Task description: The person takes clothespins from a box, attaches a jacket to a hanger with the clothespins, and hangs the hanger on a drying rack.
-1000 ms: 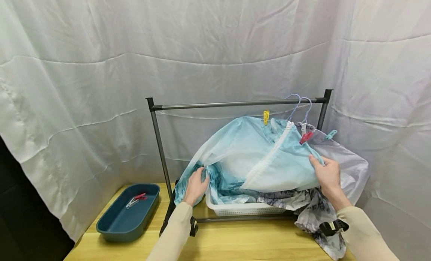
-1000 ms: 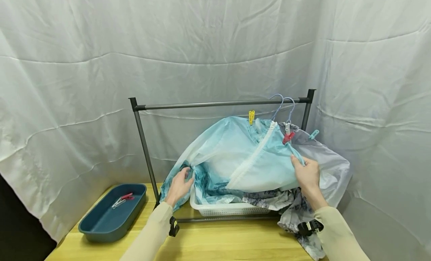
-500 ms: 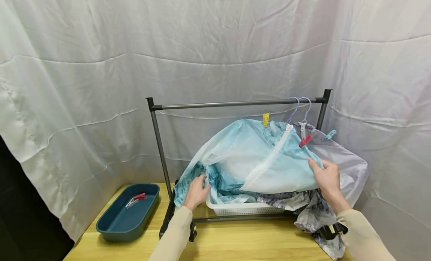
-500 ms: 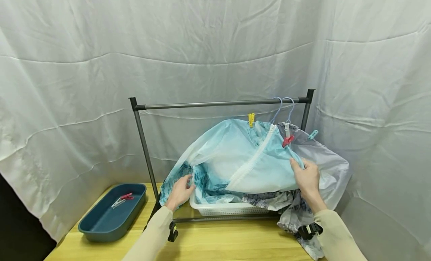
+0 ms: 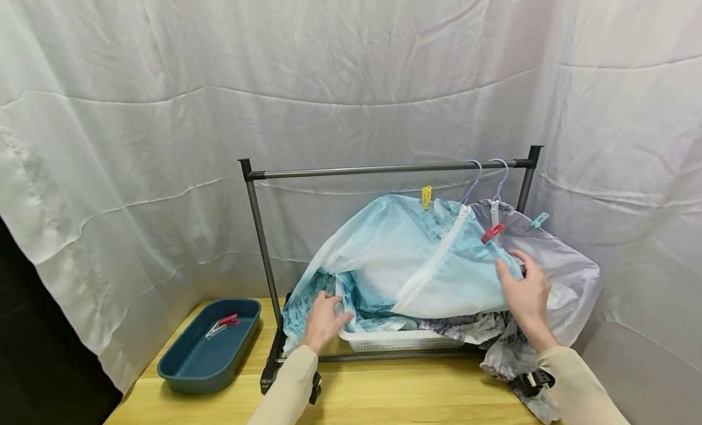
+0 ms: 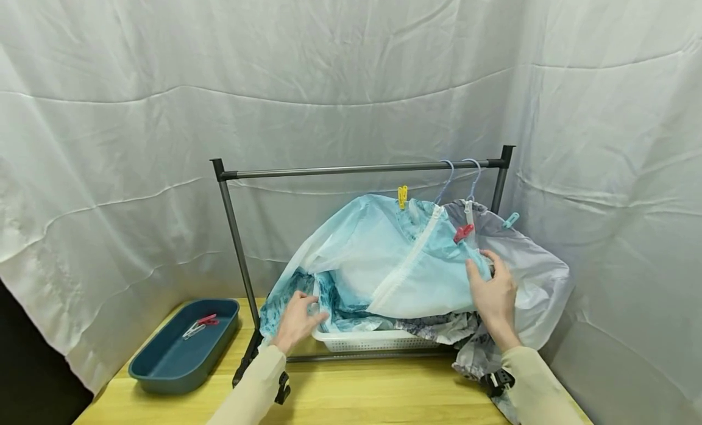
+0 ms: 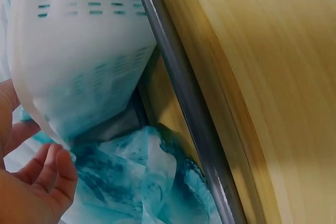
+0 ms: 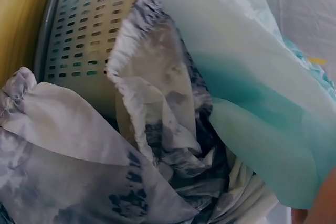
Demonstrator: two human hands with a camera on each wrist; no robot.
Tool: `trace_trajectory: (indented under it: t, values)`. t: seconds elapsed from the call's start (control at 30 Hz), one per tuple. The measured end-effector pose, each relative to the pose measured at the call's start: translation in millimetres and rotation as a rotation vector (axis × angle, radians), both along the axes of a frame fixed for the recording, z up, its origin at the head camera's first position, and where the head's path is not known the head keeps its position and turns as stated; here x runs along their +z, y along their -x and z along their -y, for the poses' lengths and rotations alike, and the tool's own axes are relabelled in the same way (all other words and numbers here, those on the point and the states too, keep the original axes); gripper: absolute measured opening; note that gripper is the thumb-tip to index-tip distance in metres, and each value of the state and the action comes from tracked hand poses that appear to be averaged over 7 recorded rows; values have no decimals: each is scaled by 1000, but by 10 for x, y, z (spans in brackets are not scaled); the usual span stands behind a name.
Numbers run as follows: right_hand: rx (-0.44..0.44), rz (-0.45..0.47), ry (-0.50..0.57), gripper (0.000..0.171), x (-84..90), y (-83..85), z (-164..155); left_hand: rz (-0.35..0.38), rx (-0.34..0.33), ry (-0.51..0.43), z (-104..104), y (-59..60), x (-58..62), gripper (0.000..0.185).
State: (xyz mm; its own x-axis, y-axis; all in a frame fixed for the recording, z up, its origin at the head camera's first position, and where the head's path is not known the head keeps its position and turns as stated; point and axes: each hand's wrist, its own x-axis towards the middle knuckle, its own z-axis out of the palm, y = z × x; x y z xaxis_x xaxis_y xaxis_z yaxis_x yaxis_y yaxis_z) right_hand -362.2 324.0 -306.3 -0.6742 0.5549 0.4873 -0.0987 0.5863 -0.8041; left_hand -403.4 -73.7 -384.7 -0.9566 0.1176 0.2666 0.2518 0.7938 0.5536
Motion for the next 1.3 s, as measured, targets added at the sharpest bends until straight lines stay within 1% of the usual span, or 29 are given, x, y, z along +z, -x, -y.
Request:
trace_trajectory:
  t: [0.1,0.2,0.27,0.3,0.37,0.43,0.5,0.57,0.63,0.7,0.73,0.8,0.83,0.9,0.97,1.03,1.07,1.13,1.17,1.23,1.3]
  values:
    - [-17,-111,-81,50,-20,4,73,-74,4,30,-64,-1,-14,29]
    - [-14,-219,-199,53,-32,7,177,-196,0,58,-127,0,-28,14]
    - [10,-307,-303,50,-42,23,256,-267,-8,59,-170,1,-24,11]
    - [33,-354,-361,48,-49,36,302,-287,-11,50,-193,2,-12,12]
    - [82,-435,-477,42,-68,64,415,-287,-36,-9,-235,7,39,15]
    - [157,-452,-584,38,-100,84,536,-229,-68,-109,-279,9,117,18]
    - [246,-449,-652,35,-160,106,681,-138,-96,-236,-337,18,201,20]
    - [330,-402,-692,37,-238,113,833,-41,-121,-376,-400,24,288,20]
    - [392,-331,-706,46,-321,120,991,41,-142,-504,-469,25,368,21]
    - [413,-243,-724,62,-391,127,1149,95,-155,-613,-540,29,439,21]
    - [411,-170,-734,72,-417,122,1221,113,-161,-660,-574,29,471,21]
    - [393,-40,-757,90,-460,137,1347,138,-176,-727,-635,26,517,22]
    - [383,20,-766,98,-481,150,1398,144,-180,-743,-667,28,530,21]
    - [364,119,-788,108,-509,181,1481,149,-195,-758,-720,21,554,21]
    - [352,170,-807,114,-532,228,1535,148,-240,-753,-759,13,573,24]
    - [347,190,-811,113,-540,282,1564,137,-296,-730,-787,8,591,26]
    - [345,200,-810,109,-538,308,1569,129,-329,-714,-797,6,598,27]
    - [355,233,-783,96,-533,367,1565,118,-389,-677,-811,0,611,27]
    - [365,256,-765,88,-528,395,1556,114,-407,-658,-815,-10,619,26]
    - [401,306,-719,72,-513,448,1531,105,-420,-622,-818,-28,623,24]
    - [444,342,-657,59,-503,502,1495,86,-408,-581,-807,-51,606,22]
